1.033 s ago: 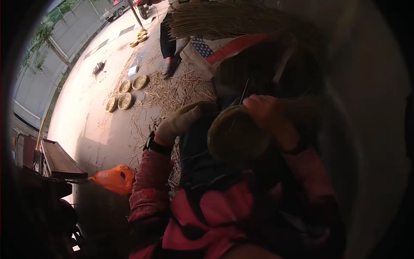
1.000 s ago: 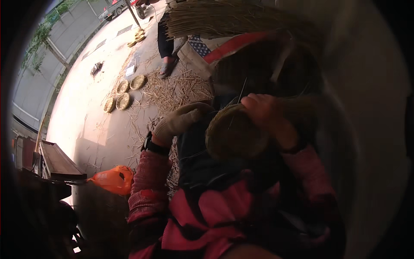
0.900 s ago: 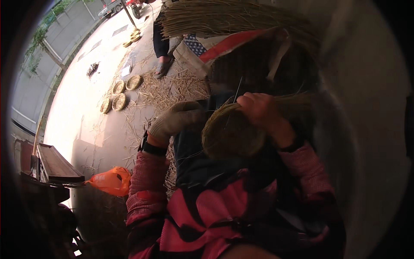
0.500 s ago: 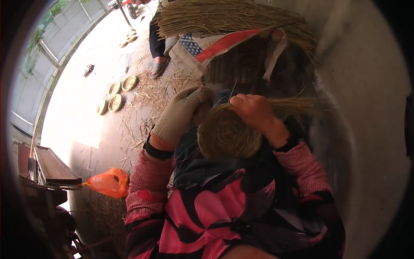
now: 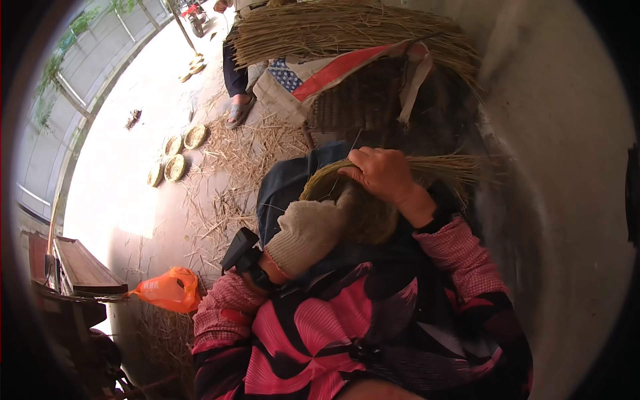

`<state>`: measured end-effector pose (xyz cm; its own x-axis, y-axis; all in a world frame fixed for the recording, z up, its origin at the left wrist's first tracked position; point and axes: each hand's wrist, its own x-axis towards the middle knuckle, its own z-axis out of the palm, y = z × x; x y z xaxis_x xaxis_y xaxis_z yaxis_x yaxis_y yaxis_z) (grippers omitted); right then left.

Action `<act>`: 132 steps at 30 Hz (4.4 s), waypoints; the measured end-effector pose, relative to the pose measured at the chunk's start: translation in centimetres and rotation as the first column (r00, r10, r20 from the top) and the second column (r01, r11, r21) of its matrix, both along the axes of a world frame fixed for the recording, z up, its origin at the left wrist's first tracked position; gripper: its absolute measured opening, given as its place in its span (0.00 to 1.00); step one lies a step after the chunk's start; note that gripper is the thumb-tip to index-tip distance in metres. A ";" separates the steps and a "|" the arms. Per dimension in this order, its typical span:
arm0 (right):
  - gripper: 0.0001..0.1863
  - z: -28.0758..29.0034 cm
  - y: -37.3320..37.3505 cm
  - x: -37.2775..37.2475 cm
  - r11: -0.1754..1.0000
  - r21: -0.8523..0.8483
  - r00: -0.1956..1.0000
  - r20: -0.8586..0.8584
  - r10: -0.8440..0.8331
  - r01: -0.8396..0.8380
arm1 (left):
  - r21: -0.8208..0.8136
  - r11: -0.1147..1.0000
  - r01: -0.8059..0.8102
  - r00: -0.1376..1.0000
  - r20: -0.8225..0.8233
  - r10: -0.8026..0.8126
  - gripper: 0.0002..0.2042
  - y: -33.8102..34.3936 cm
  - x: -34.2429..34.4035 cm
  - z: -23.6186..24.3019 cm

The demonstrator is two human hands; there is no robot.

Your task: Weaving a small circular object using straw and a tool.

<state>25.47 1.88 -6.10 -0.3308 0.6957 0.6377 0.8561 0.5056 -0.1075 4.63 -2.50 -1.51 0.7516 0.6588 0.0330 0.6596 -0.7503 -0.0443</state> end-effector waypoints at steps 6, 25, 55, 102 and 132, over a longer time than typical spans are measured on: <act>0.18 1.2 -0.3 -0.1 0.984 0.165 0.997 0.057 0.059 -0.068 | 0.074 0.994 -0.077 0.602 0.799 -0.013 0.16 1.6 -4.1 5.7; 0.11 1.1 3.3 2.7 0.990 0.074 0.944 -0.302 0.134 -0.117 | -0.370 0.434 0.822 -0.052 0.709 0.704 0.10 11.4 -2.8 4.0; 0.15 7.2 0.9 6.3 0.562 -0.398 0.402 -0.907 -0.124 -0.725 | -0.480 0.679 0.555 0.315 0.877 0.363 0.21 6.9 -0.4 2.4; 0.13 0.6 0.1 3.5 0.944 -0.322 0.979 0.203 0.000 0.067 | -0.373 0.913 -0.167 0.754 0.548 0.362 0.15 5.2 -2.8 -6.0; 0.28 -3.2 -1.6 5.1 0.696 -0.604 0.474 -0.778 -0.412 -0.388 | -0.772 0.632 0.071 0.500 0.576 0.647 0.24 11.3 -2.9 -10.3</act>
<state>30.55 0.32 -9.25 0.0779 0.9955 -0.0545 0.1246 -0.0640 -0.9901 1.72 8.85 -11.84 0.3937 0.9168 -0.0670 0.3146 -0.0659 0.9469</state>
